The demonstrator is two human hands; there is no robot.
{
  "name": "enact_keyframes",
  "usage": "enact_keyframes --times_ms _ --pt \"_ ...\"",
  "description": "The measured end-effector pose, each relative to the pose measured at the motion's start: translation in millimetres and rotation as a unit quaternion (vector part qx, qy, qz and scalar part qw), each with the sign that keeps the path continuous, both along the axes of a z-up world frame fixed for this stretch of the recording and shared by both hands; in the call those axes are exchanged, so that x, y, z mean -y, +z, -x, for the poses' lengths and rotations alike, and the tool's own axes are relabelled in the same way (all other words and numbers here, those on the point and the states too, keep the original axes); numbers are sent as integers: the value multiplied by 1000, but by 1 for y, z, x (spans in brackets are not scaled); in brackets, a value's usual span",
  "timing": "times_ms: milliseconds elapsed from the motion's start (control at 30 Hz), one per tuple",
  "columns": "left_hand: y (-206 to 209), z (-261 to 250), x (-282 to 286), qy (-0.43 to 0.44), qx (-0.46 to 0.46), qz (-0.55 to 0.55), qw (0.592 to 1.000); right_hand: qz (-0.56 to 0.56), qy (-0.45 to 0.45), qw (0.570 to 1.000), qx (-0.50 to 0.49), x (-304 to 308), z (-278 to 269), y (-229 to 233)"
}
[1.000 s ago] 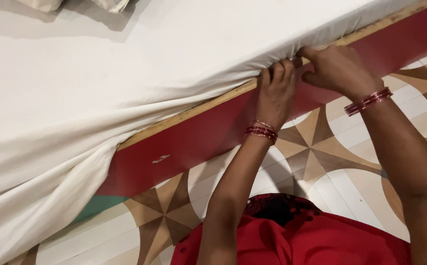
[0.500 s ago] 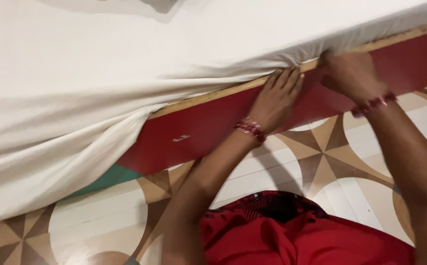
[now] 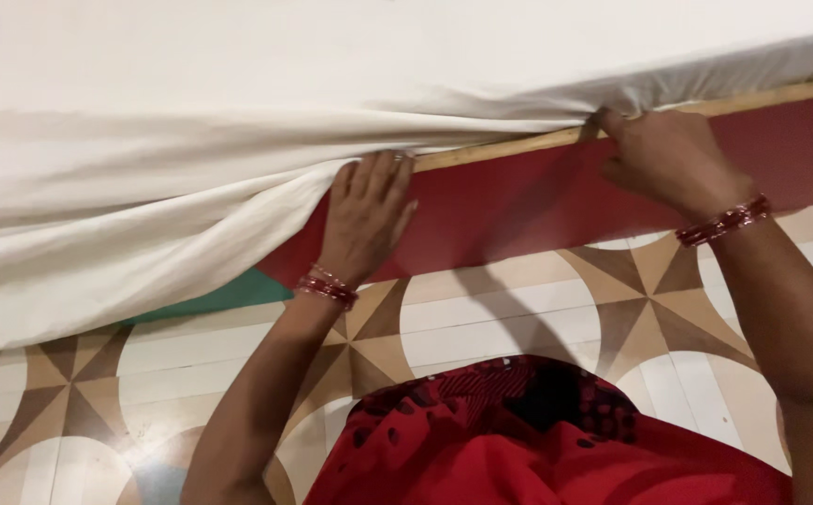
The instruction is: The person tucks a white bedsheet into a red bed frame by hand, working along the edges of the mattress.
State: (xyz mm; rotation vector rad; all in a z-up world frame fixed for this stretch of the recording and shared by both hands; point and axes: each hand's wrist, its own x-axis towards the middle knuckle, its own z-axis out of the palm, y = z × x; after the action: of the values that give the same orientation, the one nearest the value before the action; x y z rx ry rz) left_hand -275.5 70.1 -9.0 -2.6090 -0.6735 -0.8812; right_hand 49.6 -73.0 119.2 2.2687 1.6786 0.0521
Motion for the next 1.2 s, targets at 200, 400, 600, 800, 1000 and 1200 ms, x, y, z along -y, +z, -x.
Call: enact_keyframes --times_ms 200,400,600,800,1000,1200 --pt "-7 1 -11 12 32 -12 999 63 -24 997 34 -14 4 9" --pt "-5 -22 -18 11 8 52 999 82 -68 994 17 -19 8 10" --pt "-7 5 -11 7 -30 -33 999 -47 58 989 126 0 42 -12" --pt "-13 38 -9 13 -34 -13 999 -150 287 946 -9 -18 114 -30" --pt "-12 53 -12 22 3 -6 1000 -293 350 889 -44 -59 135 -57" --pt "-14 37 -29 -6 79 -38 996 -304 328 895 3 -78 140 -77"
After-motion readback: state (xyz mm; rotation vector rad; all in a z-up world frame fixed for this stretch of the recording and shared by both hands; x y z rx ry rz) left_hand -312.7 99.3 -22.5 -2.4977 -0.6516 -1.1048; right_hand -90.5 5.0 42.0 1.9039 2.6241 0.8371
